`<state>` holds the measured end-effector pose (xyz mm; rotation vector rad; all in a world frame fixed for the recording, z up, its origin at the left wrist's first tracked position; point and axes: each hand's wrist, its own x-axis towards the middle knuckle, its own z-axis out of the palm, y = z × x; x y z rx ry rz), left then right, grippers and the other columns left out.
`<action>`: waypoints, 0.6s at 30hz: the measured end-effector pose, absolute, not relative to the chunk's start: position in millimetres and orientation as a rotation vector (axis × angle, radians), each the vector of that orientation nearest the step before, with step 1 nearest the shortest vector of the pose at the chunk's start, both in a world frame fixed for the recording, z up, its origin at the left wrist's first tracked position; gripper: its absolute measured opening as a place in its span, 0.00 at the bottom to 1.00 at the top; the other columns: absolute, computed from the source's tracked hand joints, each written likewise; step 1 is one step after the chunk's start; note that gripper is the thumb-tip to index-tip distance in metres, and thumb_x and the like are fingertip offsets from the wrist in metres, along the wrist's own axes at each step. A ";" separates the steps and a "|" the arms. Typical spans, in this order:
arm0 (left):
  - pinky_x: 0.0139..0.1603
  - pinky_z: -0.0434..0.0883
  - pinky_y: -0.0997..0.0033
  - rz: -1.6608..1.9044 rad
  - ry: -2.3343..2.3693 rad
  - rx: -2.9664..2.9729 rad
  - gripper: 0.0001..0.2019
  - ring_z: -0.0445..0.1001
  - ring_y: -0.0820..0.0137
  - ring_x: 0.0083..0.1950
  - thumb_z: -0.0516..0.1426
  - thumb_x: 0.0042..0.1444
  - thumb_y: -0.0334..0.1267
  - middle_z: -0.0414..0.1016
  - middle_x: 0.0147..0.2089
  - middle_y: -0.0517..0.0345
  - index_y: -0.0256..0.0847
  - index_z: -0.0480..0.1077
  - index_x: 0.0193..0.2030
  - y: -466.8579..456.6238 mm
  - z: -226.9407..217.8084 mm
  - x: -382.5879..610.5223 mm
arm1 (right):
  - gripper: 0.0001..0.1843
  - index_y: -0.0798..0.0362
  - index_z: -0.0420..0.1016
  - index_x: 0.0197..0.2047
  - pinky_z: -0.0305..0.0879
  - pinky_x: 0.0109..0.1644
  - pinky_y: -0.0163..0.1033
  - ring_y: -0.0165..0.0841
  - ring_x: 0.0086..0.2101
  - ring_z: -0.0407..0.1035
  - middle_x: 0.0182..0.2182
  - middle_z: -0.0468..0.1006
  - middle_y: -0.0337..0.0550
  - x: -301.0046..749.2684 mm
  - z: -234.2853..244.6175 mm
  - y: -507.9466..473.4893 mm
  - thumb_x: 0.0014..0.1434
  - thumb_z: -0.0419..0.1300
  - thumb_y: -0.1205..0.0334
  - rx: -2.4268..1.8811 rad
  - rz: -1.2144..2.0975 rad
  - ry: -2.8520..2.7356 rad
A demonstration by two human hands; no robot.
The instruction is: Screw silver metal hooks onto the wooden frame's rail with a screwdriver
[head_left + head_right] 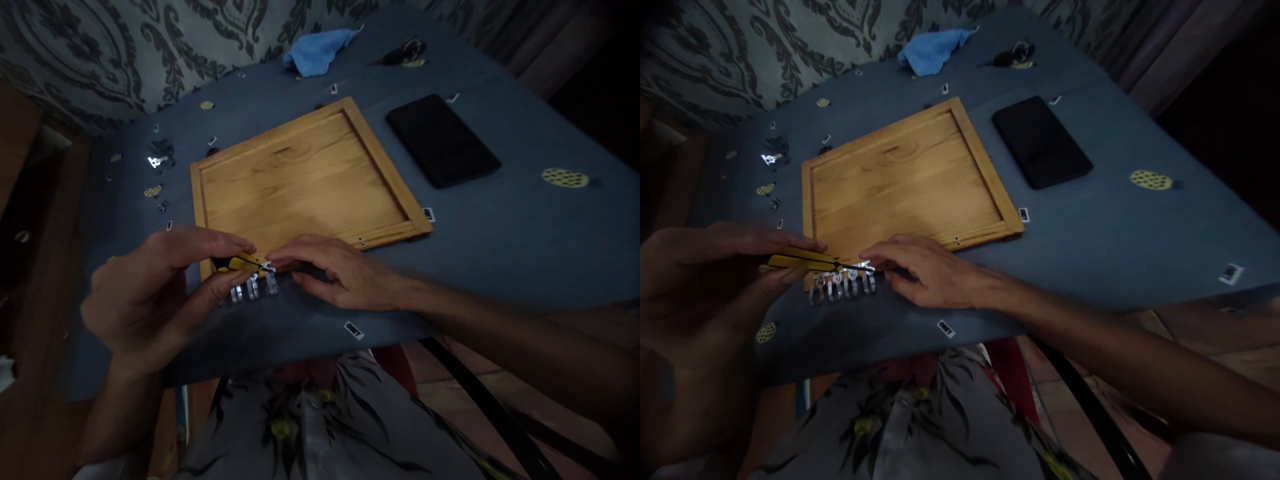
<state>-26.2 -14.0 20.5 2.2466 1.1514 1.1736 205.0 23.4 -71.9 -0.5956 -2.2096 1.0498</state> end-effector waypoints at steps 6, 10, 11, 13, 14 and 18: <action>0.34 0.83 0.65 1.170 0.997 2.256 0.16 0.84 0.63 0.38 0.68 0.50 0.27 0.85 0.40 0.58 0.47 0.80 0.45 -6.3 23.5 -28.8 | 0.21 0.55 0.68 0.60 0.71 0.53 0.46 0.37 0.49 0.74 0.49 0.79 0.50 205.4 -72.0 23.2 0.65 0.53 0.72 -0.566 1.040 -2.211; 0.34 0.83 0.63 1.206 0.899 2.242 0.19 0.84 0.61 0.38 0.68 0.47 0.22 0.85 0.40 0.57 0.45 0.80 0.45 -1.4 20.3 -28.6 | 0.21 0.55 0.68 0.61 0.72 0.52 0.46 0.38 0.49 0.73 0.50 0.79 0.51 205.5 -71.8 23.4 0.66 0.52 0.71 -0.581 1.045 -2.217; 0.34 0.83 0.63 1.199 0.914 2.251 0.18 0.84 0.62 0.38 0.68 0.47 0.23 0.85 0.40 0.57 0.45 0.81 0.45 -1.6 20.2 -28.7 | 0.21 0.56 0.68 0.61 0.72 0.52 0.46 0.38 0.49 0.74 0.50 0.79 0.51 205.5 -71.8 23.6 0.66 0.52 0.71 -0.582 1.048 -2.216; 0.35 0.83 0.65 1.221 0.969 2.272 0.16 0.83 0.64 0.38 0.69 0.49 0.26 0.85 0.40 0.57 0.45 0.81 0.45 -3.6 22.0 -30.3 | 0.21 0.57 0.68 0.61 0.71 0.53 0.46 0.37 0.48 0.74 0.49 0.79 0.51 205.6 -71.7 24.0 0.66 0.52 0.71 -0.581 1.055 -2.216; 0.35 0.83 0.65 1.223 1.013 2.272 0.16 0.83 0.65 0.38 0.69 0.50 0.26 0.84 0.40 0.58 0.46 0.81 0.45 -5.1 24.0 -31.8 | 0.21 0.56 0.68 0.61 0.71 0.53 0.46 0.37 0.49 0.74 0.49 0.79 0.51 205.7 -71.6 24.0 0.65 0.52 0.71 -0.582 1.057 -2.219; 0.37 0.84 0.57 1.211 1.247 2.205 0.16 0.84 0.61 0.38 0.69 0.51 0.30 0.84 0.42 0.59 0.51 0.81 0.45 -10.2 33.0 -37.8 | 0.22 0.55 0.69 0.61 0.71 0.54 0.46 0.37 0.50 0.73 0.50 0.78 0.50 206.1 -72.2 23.8 0.65 0.53 0.72 -0.591 1.050 -2.233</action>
